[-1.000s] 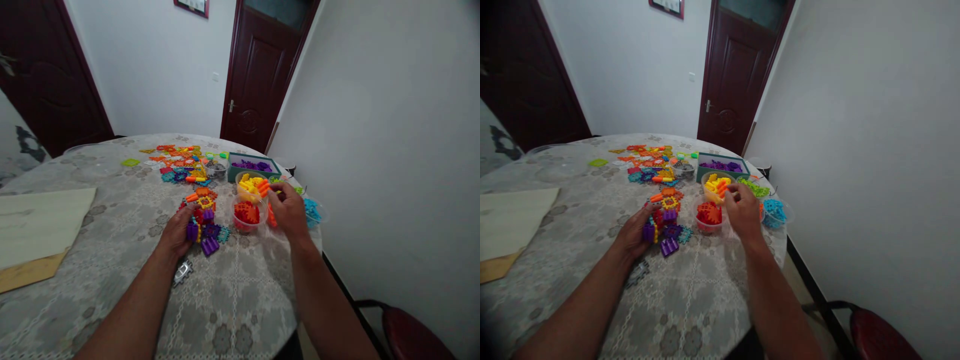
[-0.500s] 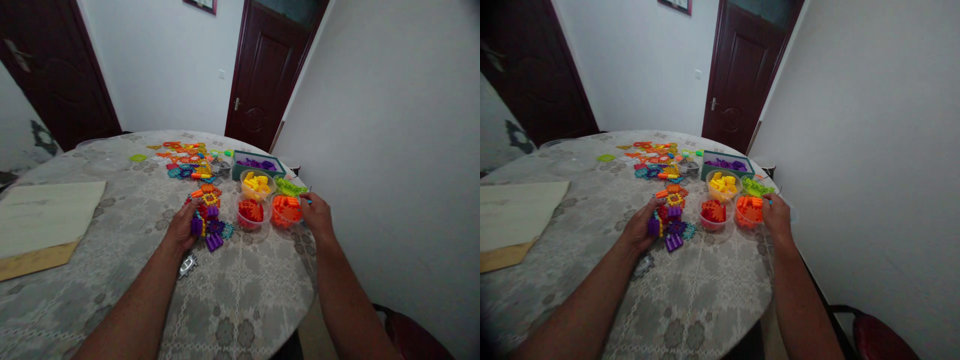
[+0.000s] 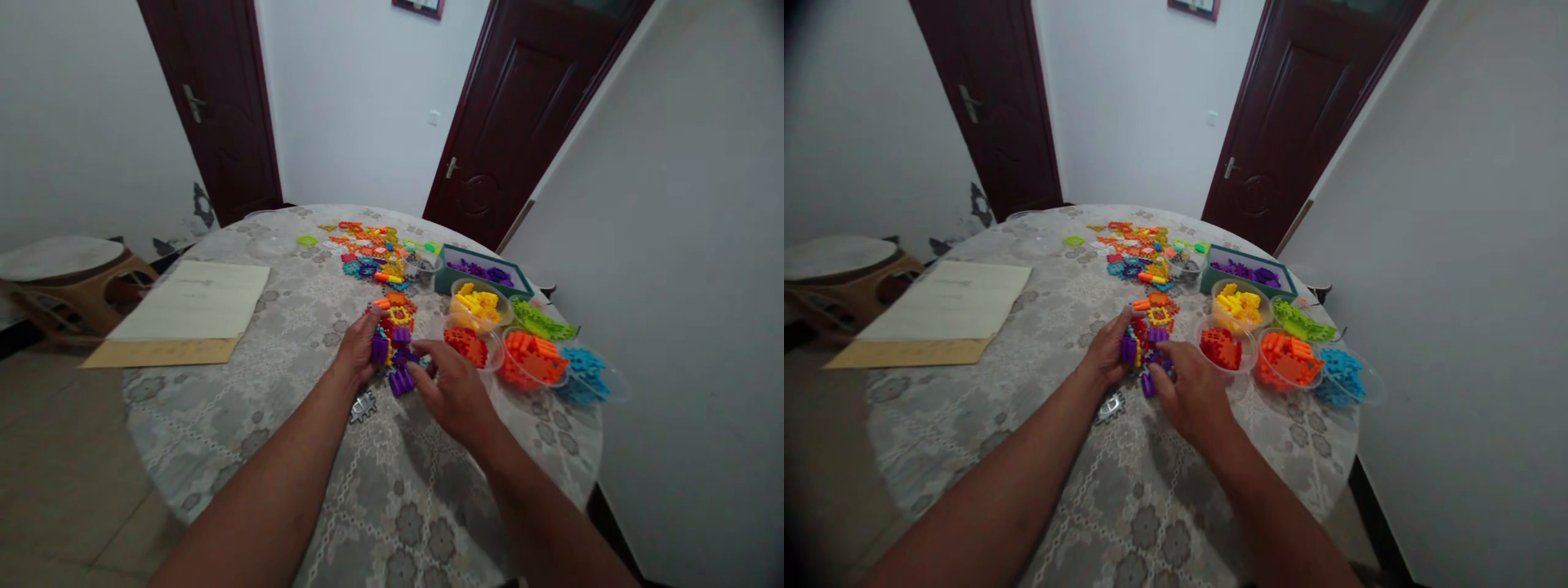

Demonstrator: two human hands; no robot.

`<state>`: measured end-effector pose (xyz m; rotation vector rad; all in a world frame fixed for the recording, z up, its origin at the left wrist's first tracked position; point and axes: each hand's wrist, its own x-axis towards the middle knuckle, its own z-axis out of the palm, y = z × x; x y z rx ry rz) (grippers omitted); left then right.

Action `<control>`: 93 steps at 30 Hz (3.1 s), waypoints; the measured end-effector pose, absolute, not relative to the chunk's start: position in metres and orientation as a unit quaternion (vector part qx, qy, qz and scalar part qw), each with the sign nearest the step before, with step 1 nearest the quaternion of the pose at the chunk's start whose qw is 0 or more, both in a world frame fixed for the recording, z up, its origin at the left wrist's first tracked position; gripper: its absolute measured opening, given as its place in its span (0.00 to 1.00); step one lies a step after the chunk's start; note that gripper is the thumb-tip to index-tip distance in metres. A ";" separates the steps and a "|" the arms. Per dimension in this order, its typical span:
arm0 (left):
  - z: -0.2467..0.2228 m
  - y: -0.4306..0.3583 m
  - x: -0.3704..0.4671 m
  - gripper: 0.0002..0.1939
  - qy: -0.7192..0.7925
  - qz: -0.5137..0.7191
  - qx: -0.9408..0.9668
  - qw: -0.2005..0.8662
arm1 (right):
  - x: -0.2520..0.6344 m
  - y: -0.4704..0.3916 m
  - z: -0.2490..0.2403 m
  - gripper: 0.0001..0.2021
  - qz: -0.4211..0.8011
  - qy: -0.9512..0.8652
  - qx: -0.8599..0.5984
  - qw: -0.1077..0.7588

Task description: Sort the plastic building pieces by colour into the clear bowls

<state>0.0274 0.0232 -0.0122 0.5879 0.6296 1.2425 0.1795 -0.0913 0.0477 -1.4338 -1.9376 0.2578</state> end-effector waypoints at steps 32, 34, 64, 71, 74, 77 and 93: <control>0.002 0.020 0.029 0.16 0.336 0.572 0.251 0.705 | 0.301 0.079 0.122 0.24 0.148 -0.543 -0.704 0.433; 0.002 0.020 0.028 0.16 0.335 0.570 0.256 0.705 | 0.316 0.090 0.126 0.27 0.115 -0.520 -0.710 0.461; -0.002 0.008 0.030 0.34 0.327 0.466 0.366 0.737 | 0.172 -0.058 0.044 0.11 0.086 -0.786 -0.546 0.275; -0.005 0.014 0.029 0.30 0.328 0.462 0.332 0.754 | 0.195 -0.062 0.056 0.10 0.075 -0.730 -0.553 0.394; -0.004 0.017 0.028 0.28 0.324 0.471 0.316 0.757 | 0.227 -0.062 0.066 0.11 0.021 -0.686 -0.599 0.414; -0.002 0.018 0.028 0.27 0.329 0.489 0.294 0.752 | 0.259 -0.060 0.061 0.14 -0.012 -0.631 -0.659 0.410; -0.014 0.018 0.037 0.29 0.301 0.568 0.257 0.722 | 0.164 -0.077 0.013 0.16 -0.041 -0.800 -0.502 0.326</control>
